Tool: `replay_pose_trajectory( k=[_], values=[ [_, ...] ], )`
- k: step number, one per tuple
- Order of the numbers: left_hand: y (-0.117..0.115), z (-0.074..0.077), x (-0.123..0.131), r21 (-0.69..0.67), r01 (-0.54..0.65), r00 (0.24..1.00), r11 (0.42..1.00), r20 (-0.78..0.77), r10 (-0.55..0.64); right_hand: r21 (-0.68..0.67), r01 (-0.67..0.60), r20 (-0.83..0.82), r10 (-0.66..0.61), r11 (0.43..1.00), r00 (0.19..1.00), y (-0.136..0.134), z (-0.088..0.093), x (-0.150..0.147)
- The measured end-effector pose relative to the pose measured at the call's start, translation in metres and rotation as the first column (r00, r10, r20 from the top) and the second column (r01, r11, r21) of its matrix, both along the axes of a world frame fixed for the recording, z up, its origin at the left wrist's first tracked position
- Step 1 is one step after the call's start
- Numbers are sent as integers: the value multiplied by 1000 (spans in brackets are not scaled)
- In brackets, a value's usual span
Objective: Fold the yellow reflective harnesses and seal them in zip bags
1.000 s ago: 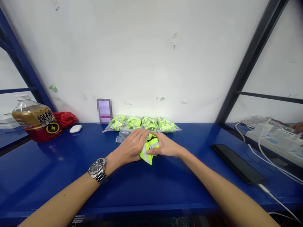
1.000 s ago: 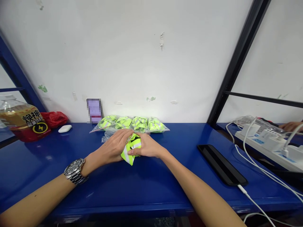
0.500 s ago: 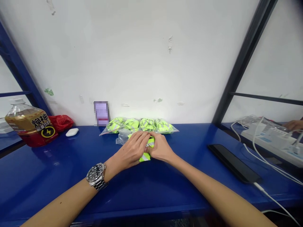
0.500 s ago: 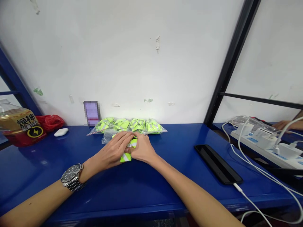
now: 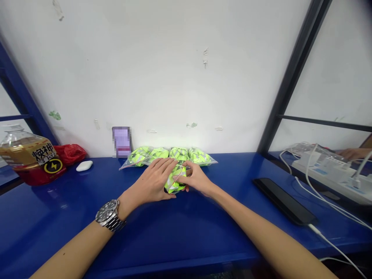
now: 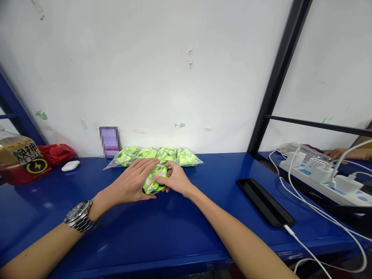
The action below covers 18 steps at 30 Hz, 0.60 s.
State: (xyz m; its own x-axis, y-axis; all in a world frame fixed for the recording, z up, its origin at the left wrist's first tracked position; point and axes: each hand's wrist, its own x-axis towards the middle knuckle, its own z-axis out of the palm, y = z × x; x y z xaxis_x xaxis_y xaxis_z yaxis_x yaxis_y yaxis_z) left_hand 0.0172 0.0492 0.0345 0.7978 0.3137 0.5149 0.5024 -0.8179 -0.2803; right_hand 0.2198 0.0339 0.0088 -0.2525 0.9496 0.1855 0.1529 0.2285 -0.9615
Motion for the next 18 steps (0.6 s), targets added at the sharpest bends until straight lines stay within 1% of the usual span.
replay_pose_trajectory(
  k=[2, 3, 4, 5, 6, 8, 9, 10, 11, 13, 14, 16, 18],
  values=[
    [2, -3, 2, 7, 18, 1000, 1000, 5, -18, -30, -150, -108, 146, 988, 983, 0, 1, 6],
    [3, -5, 3, 3, 25, 999, 1000, 20, -25, -30, -218, -132, 212, 976, 968, 1, 2, 9],
    [3, -6, 3, -6, 33, 999, 999, 38, -33, -29, -267, -133, 261, 963, 956, 1, 2, 12],
    [3, -7, 4, -19, 43, 998, 999, 56, -42, -24, -285, -113, 281, 958, 953, 2, 2, 15],
    [3, -8, 4, -27, 54, 996, 998, 73, -52, -8, -270, -74, 269, 963, 960, 4, 2, 17],
    [2, -10, 4, -21, 74, 992, 997, 100, -71, 48, -185, 12, 184, 982, 983, 6, 0, 19],
    [1, -11, 4, -10, 84, 991, 996, 104, -83, 75, -163, 35, 161, 984, 986, 7, -2, 19],
    [-1, -12, 5, 6, 101, 989, 995, 104, -101, 100, -176, 41, 173, 979, 984, 7, -4, 17],
    [-3, -13, 7, 23, 123, 988, 992, 95, -124, 129, -216, 34, 213, 968, 976, 7, -6, 14],
    [-8, -16, 11, 53, 164, 984, 985, 66, -167, 204, -308, 4, 313, 929, 950, 6, -9, 7],
    [-10, -16, 13, 64, 177, 982, 982, 60, -181, 245, -323, -11, 336, 914, 942, 5, -11, 3],
    [-14, -17, 17, 83, 178, 978, 980, 91, -186, 297, -274, -37, 298, 915, 954, 2, -13, -4],
    [-18, -17, 19, 91, 166, 972, 982, 154, -178, 301, -173, -41, 194, 938, 980, -1, -13, -10]
  ],
)
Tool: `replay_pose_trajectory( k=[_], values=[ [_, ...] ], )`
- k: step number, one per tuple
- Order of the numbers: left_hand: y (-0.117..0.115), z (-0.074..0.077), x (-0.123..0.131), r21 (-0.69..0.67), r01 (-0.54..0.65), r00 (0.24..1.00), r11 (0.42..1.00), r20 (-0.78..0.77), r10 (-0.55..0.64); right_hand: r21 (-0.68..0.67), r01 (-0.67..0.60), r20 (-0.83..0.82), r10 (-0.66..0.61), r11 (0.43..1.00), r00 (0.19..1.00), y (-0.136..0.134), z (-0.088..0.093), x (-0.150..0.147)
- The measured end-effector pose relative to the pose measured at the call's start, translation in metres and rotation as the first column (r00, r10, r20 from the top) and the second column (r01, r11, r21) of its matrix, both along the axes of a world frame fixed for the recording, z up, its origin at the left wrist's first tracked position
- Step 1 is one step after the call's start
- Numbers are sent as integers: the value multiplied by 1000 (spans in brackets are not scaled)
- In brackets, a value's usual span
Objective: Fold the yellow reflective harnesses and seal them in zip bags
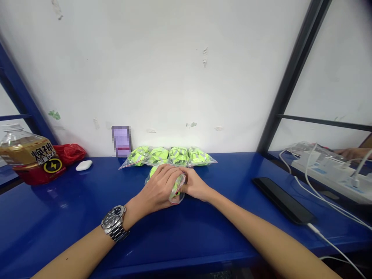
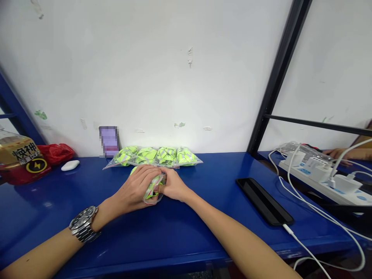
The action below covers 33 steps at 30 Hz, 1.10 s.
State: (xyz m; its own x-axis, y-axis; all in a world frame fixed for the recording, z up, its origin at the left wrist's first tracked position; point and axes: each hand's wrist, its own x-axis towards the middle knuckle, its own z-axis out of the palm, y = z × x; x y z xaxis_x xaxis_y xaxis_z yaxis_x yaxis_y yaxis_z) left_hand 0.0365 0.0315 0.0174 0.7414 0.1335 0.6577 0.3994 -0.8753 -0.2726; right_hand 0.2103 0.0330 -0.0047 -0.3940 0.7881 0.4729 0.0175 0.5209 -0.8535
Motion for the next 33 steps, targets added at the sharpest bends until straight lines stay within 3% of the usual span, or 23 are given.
replay_pose_trajectory(
  k=[6, 12, 18, 21, 27, 33],
  values=[
    [-7, 2, 3, -16, -2, 999, 1000, 32, 3, 45, 342, 138, -345, 939, 929, -8, 1, -8],
    [-8, 3, 8, 25, 14, 1000, 1000, 27, -15, -87, 469, 127, -457, 879, 880, -12, 4, -17],
    [-11, 1, 11, 40, 23, 1000, 999, 16, -24, -75, 542, 78, -537, 837, 840, -15, 9, -21],
    [-9, -2, 11, 55, -17, 1000, 998, 23, 15, -108, 503, 96, -495, 857, 864, -8, 9, -17],
    [8, -1, 7, 37, -186, 969, 982, 175, 176, -230, 239, 75, -228, 943, 971, 4, 21, 4],
    [18, 6, -3, -28, -329, 894, 944, 314, 321, -195, 267, 140, -243, 944, 960, -2, 44, 21]
  ],
)
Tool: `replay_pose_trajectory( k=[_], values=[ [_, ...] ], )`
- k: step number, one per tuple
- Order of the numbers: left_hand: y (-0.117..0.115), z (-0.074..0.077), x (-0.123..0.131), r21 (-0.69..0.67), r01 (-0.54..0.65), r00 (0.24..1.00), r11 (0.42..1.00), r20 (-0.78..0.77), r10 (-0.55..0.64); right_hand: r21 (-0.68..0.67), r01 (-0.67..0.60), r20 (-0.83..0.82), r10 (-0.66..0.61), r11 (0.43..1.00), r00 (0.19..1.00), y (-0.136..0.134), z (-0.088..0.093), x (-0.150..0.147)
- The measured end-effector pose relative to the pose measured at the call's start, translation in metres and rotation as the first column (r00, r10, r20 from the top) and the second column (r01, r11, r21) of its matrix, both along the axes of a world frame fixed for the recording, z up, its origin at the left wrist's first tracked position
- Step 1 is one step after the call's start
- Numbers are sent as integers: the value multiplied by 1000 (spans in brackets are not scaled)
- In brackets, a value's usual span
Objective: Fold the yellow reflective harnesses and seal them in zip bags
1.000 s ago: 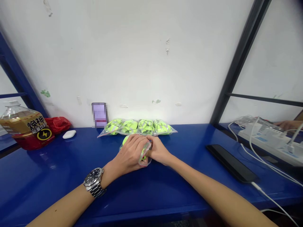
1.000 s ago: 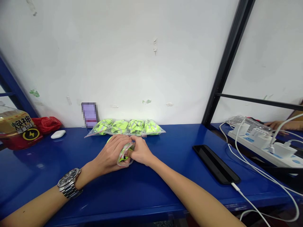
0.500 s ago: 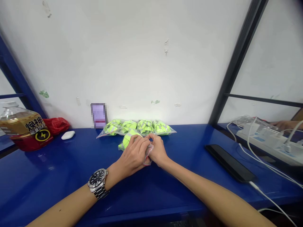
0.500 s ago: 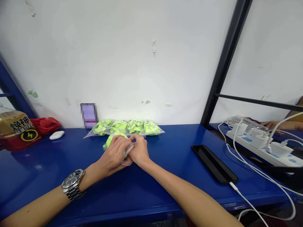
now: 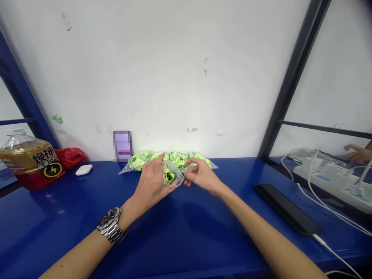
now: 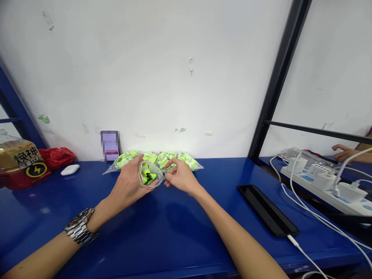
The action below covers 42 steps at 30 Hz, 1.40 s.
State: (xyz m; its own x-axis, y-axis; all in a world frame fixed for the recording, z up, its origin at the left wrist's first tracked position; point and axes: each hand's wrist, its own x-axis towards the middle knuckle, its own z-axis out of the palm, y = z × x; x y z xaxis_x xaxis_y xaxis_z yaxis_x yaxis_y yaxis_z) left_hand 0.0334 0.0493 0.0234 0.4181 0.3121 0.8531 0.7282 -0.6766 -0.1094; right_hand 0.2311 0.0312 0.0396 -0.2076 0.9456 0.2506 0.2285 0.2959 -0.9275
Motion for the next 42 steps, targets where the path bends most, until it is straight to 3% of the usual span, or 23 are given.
replay_pose_trajectory(
  k=[3, 7, 12, 15, 17, 20, 23, 26, 28, 30, 34, 37, 42],
  values=[
    [-3, 3, -1, 0, -23, 1000, 1000, 17, 23, 189, -76, 168, 44, 979, 985, -11, 10, 1],
    [-10, 7, 2, -20, -48, 998, 999, 44, 49, 362, -292, 483, 90, 885, 871, -27, 22, 4],
    [-16, 13, 7, -98, -133, 991, 986, 3, 134, 417, -305, 496, 66, 856, 866, -32, 29, 4],
    [-18, 25, 6, -204, -169, 984, 964, -84, 155, 479, -277, 556, -43, 833, 830, -28, 30, 7],
    [-16, 39, -1, -293, -122, 987, 948, -133, 86, 562, -234, 594, -190, 793, 782, -23, 33, 14],
    [-11, 67, -18, -458, 37, 975, 888, -179, -133, 652, -204, 613, -350, 731, 708, -17, 40, 27],
    [-6, 94, -35, -579, 145, 933, 802, -189, -305, 663, -239, 646, -382, 710, 661, -12, 50, 35],
    [-6, 111, -41, -635, 207, 903, 744, -168, -395, 677, -257, 662, -417, 690, 623, -10, 62, 35],
    [-9, 117, -38, -674, 228, 888, 702, -152, -435, 675, -242, 652, -409, 697, 638, -10, 69, 34],
    [-14, 117, -33, -693, 225, 884, 685, -150, -442, 633, -240, 641, -324, 736, 696, -13, 75, 35],
    [-24, 111, -25, -622, 204, 898, 756, -189, -398, 440, -339, 673, -55, 832, 738, -25, 80, 36],
    [-30, 111, -23, -618, 200, 882, 760, -224, -414, 393, -327, 693, -43, 860, 720, -30, 81, 34],
    [-31, 124, -28, -755, 142, 801, 641, -292, -522, 318, -420, 769, 27, 850, 638, -32, 86, 32]
  ],
)
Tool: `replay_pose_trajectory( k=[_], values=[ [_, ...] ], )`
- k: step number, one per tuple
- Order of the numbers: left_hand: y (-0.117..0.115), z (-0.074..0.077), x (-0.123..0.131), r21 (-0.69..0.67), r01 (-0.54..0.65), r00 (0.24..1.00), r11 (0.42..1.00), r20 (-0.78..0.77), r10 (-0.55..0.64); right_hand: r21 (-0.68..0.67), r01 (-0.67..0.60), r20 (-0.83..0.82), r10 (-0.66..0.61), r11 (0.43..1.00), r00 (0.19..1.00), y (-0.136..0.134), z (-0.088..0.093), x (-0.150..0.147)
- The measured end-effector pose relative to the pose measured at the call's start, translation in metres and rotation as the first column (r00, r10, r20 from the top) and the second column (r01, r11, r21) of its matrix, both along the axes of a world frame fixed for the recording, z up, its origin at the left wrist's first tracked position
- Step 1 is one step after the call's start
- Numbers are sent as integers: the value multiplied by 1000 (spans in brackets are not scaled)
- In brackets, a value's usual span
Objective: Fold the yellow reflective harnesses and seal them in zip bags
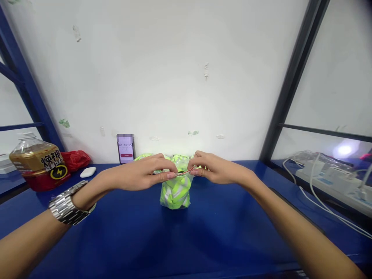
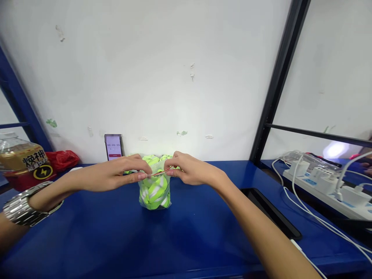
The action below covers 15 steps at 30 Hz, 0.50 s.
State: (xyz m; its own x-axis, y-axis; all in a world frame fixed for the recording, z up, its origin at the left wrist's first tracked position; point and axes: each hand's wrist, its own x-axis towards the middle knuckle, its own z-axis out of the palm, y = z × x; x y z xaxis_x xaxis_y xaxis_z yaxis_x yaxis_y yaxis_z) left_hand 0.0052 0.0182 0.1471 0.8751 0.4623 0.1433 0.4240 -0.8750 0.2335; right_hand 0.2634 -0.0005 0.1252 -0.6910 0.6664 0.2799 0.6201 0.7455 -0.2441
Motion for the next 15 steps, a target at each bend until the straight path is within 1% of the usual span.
replay_pose_trajectory(
  k=[2, 4, 6, 9, 12, 15],
  values=[
    [4, 3, -4, -54, -14, 998, 998, -59, 11, 26, 6, 2, -6, 1000, 1000, 0, 1, 1],
    [10, 4, -7, -32, -19, 997, 999, -77, 17, 86, 36, -34, -33, 996, 999, 0, -1, 2],
    [16, 3, -10, 61, 4, 997, 998, -72, 1, 153, 57, -68, -47, 987, 997, 1, -3, 3],
    [21, -1, -12, 219, 14, 998, 976, -57, -2, 244, 64, -108, -39, 968, 993, 4, -7, 5],
    [25, -6, -14, 340, -21, 999, 940, 43, 7, 286, 69, -207, -9, 956, 978, 9, -8, 8],
    [27, -11, -14, 372, -86, 983, 924, 180, 19, 287, 73, -311, 20, 955, 950, 12, -9, 12]
  ],
)
